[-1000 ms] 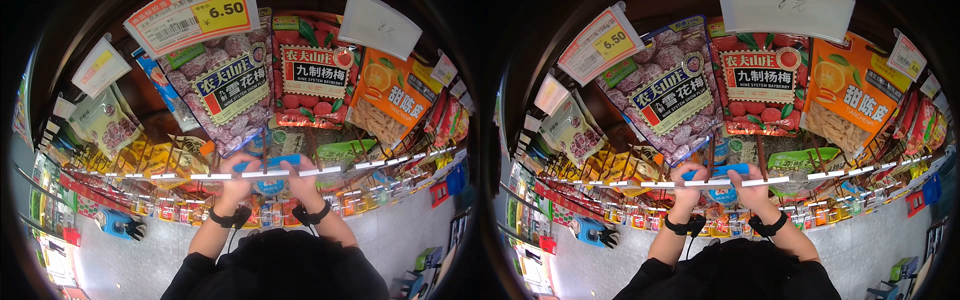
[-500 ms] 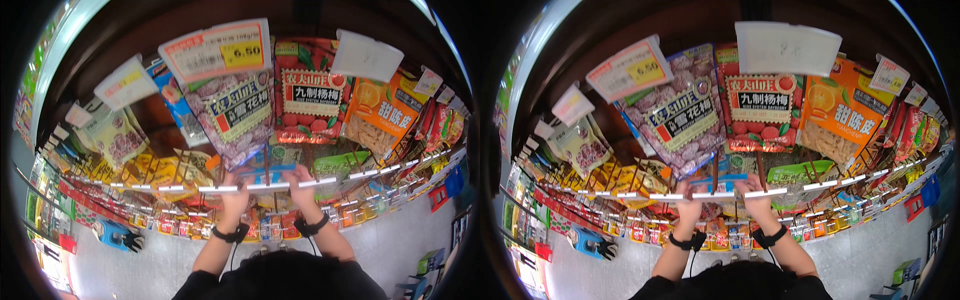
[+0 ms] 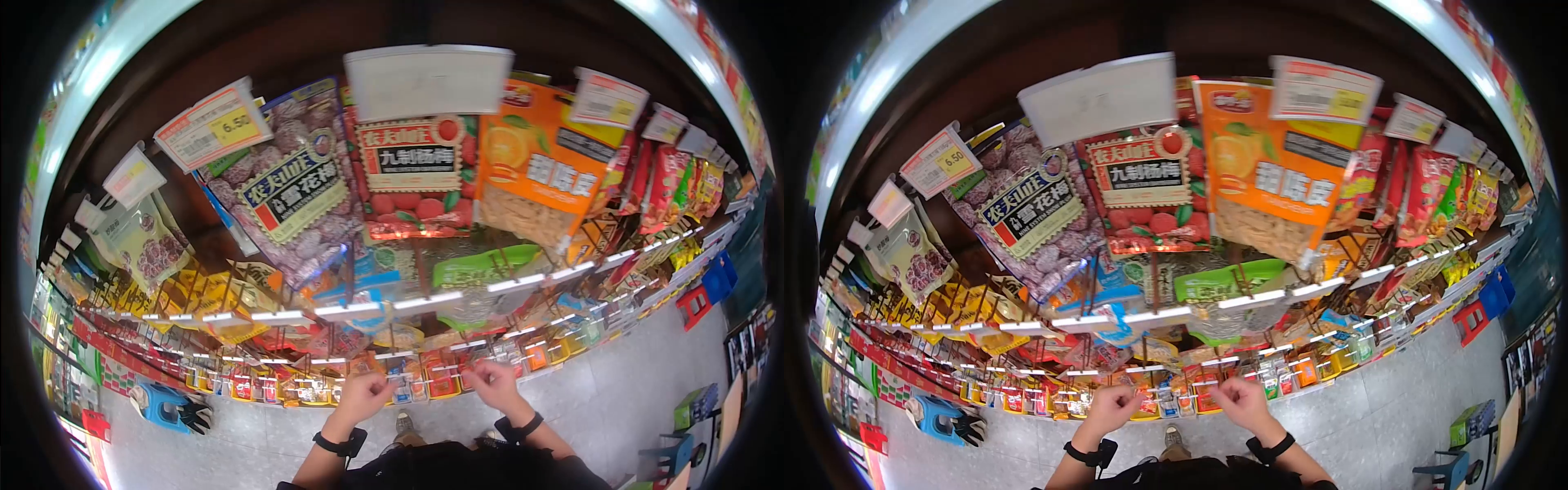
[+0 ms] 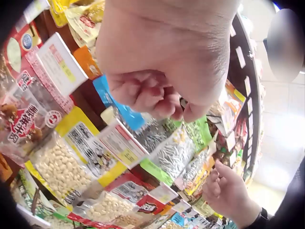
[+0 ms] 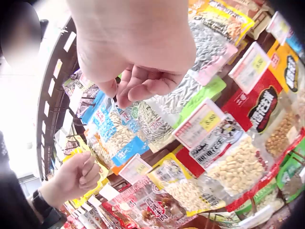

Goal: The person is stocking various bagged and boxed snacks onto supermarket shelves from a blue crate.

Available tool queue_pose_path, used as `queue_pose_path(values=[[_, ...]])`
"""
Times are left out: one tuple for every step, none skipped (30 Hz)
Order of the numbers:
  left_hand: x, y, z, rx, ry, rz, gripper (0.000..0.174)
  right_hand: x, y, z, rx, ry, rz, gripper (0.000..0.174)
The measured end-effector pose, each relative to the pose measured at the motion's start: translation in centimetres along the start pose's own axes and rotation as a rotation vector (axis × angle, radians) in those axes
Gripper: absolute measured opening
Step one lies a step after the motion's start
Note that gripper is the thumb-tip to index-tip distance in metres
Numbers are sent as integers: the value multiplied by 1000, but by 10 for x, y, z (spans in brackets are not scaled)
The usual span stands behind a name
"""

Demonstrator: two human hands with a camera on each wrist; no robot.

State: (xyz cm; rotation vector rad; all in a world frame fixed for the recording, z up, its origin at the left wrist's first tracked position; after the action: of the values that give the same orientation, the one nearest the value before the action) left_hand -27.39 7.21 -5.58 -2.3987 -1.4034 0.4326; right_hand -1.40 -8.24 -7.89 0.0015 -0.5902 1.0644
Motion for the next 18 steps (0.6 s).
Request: queue_pose_path(values=[[-5, 27, -9, 134, 73, 114, 40, -10, -10, 7, -32, 17, 33, 26], [-11, 56, -19, 268, 146, 226, 41, -21, -23, 10, -34, 1, 38, 26], [-16, 83, -27, 325, 148, 291, 42, -35, -37, 12, -96, -23, 90, 26], [-21, 106, -39, 321, 159, 282, 42, -50, -55, 15, -161, -45, 139, 27], [-29, 137, -54, 375, 219, 340, 43, -67, -78, 17, -216, -3, 169, 28], [-39, 171, -69, 431, 283, 397, 43, -89, -104, 12, -228, -15, 163, 28], [-46, 208, -76, 458, 300, 465, 42, -119, -134, -1, -266, 34, 118, 28], [-53, 242, -89, 463, 322, 464, 42, -147, -162, -13, -299, 80, 64, 28], [-67, 281, -102, 480, 369, 537, 42, -179, -191, -25, -358, 115, 42, 29], [-81, 317, -113, 510, 410, 617, 42, -212, -220, -38, -406, 157, 14, 29], [-96, 350, -130, 509, 450, 668, 41, -242, -246, -44, -392, 207, -47, 27], [-109, 380, -148, 511, 492, 721, 40, -271, -269, -48, -376, 256, -112, 26], [-117, 408, -163, 542, 504, 736, 40, -299, -292, -53, -356, 327, -186, 27], [-131, 438, -178, 529, 567, 810, 40, -325, -313, -56, -347, 400, -249, 28], [-148, 465, -191, 500, 626, 886, 41, -346, -332, -55, -267, 435, -325, 28], [-158, 485, -205, 487, 631, 905, 41, -363, -349, -53, -281, 451, -333, 28], [-164, 506, -217, 521, 627, 963, 41, -378, -364, -54, -242, 490, -401, 28], [-171, 527, -226, 560, 624, 1021, 41, -391, -379, -54, -200, 527, -473, 28]])
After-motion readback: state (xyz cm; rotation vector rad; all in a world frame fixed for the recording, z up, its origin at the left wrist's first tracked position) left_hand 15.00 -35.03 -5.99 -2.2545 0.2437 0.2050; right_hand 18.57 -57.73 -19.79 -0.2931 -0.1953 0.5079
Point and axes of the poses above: each hand's wrist, its own x-axis towards the middle knuckle, its own y-axis out of the palm, z = x × y, the point moved 7 cm from there along x, towards the middle knuckle, and after that the axes turned 14 degrees about -y, right-handed, at the moved point
